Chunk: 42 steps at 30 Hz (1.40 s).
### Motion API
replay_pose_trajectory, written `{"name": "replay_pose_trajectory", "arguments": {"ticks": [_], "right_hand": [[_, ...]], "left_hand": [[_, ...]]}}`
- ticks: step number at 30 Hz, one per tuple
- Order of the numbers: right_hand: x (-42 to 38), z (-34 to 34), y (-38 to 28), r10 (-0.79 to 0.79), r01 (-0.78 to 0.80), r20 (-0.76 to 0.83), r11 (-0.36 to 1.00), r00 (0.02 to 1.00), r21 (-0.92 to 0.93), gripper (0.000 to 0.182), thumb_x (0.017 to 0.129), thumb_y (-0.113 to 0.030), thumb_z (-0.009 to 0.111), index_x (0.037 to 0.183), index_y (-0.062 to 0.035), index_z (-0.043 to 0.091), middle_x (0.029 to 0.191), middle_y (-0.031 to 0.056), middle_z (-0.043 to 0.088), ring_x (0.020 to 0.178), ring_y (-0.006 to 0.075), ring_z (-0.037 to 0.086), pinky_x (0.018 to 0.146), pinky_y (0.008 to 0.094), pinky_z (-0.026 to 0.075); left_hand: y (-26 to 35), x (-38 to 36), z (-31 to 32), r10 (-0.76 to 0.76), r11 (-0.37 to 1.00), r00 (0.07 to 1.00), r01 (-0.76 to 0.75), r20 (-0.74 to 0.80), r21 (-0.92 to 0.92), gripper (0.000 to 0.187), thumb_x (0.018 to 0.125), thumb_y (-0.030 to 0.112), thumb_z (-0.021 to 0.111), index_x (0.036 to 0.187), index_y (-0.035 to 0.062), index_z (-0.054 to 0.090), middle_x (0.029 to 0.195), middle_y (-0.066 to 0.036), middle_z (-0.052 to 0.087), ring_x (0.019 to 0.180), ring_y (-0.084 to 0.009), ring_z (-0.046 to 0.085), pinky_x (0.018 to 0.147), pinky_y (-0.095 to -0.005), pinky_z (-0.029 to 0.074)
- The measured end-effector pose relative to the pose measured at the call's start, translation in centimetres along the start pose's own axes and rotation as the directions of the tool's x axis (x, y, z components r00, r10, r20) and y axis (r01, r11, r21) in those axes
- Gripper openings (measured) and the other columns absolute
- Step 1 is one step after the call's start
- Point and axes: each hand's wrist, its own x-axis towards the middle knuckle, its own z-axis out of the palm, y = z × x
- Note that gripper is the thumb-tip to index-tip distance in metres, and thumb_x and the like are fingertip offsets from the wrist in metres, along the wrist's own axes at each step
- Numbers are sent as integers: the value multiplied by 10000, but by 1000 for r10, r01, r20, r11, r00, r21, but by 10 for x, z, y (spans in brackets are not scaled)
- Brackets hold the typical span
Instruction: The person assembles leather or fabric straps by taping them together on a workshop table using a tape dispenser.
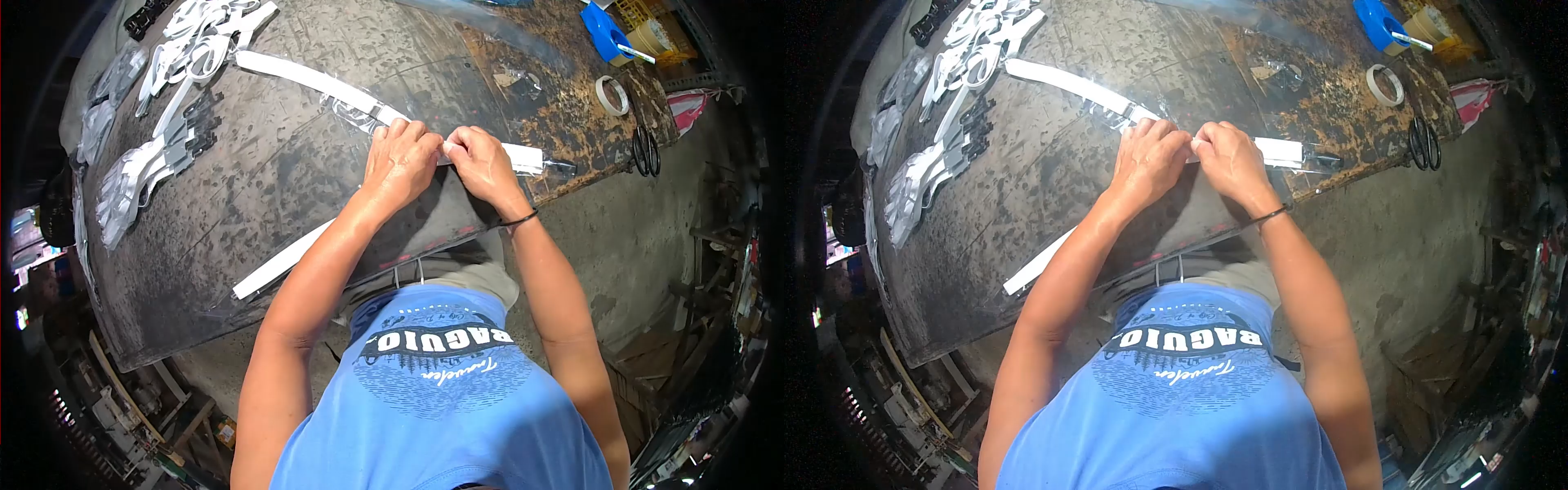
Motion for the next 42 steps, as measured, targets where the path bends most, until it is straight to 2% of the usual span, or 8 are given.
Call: {"name": "replay_pose_trajectory", "arguments": {"ticks": [4, 7, 9, 15, 20, 28, 34, 42], "right_hand": [[4, -2, -3, 53, -52, 33, 998, 998, -30, 237, 877, -263, 588, 875, -33, 644, 885, 172, 641, 874, 374, 621, 757, 458, 482], [2, -5, 2, 58, -56, 69, 998, 996, -30, 203, 891, -188, 605, 900, 13, 621, 854, 156, 608, 821, 302, 615, 732, 375, 481], [-5, -9, 6, -167, 177, -84, 976, 982, 129, 148, 880, -112, 608, 957, 13, 629, 889, 150, 605, 823, 292, 622, 740, 359, 490], [-18, 0, -2, -383, 359, -116, 915, 917, -182, 99, 875, -112, 626, 958, -61, 605, 932, 150, 576, 877, 372, 603, 735, 452, 496], [-7, 6, -6, -44, 34, -72, 990, 996, -139, 136, 856, -164, 560, 883, -45, 618, 917, 165, 604, 869, 400, 600, 749, 495, 483], [1, -2, -3, 74, -70, 23, 987, 997, -145, 194, 832, -179, 549, 883, -18, 646, 890, 185, 612, 884, 401, 604, 765, 479, 485], [-18, -6, 3, -458, 434, -93, 878, 884, -201, 219, 823, -73, 666, 1033, -60, 605, 975, 109, 568, 864, 329, 605, 743, 430, 518], [-14, 3, -1, -377, 340, -64, 887, 924, -313, 82, 839, -90, 618, 911, -65, 588, 923, 110, 562, 865, 337, 612, 683, 447, 518]], "left_hand": [[0, 0, 4, 25, 998, 999, -23, -28, 52, 109, 771, 103, 702, 872, 125, 666, 900, -26, 608, 918, -263, 564, 748, -415, 402], [-1, 1, 5, 63, 993, 998, -61, -9, 104, 92, 764, 88, 672, 846, 119, 643, 883, -37, 595, 901, -263, 562, 732, -406, 399], [-3, 3, 4, 135, 989, 990, -131, -47, 71, 89, 753, 80, 655, 830, 112, 624, 860, -44, 578, 882, -261, 558, 723, -399, 396], [-3, 4, 4, 168, 983, 984, -163, -52, 89, 64, 770, 109, 643, 790, 98, 584, 822, -46, 538, 856, -244, 535, 737, -379, 383], [-1, 0, 9, 147, 982, 983, -132, -110, 134, 96, 781, 124, 642, 868, 122, 602, 821, -25, 557, 848, -239, 554, 707, -385, 386], [-5, -7, 14, 206, 953, 969, -167, -137, 252, 161, 763, 151, 659, 918, 153, 615, 849, 9, 557, 877, -197, 558, 721, -375, 387], [-7, -4, 12, 263, 940, 957, -225, -125, 257, 99, 787, 166, 620, 879, 131, 618, 887, -11, 522, 924, -194, 539, 754, -361, 384], [-6, -5, 11, 226, 953, 967, -194, -120, 235, 164, 773, 168, 663, 933, 148, 630, 954, 4, 582, 1014, -206, 569, 797, -376, 404]]}}
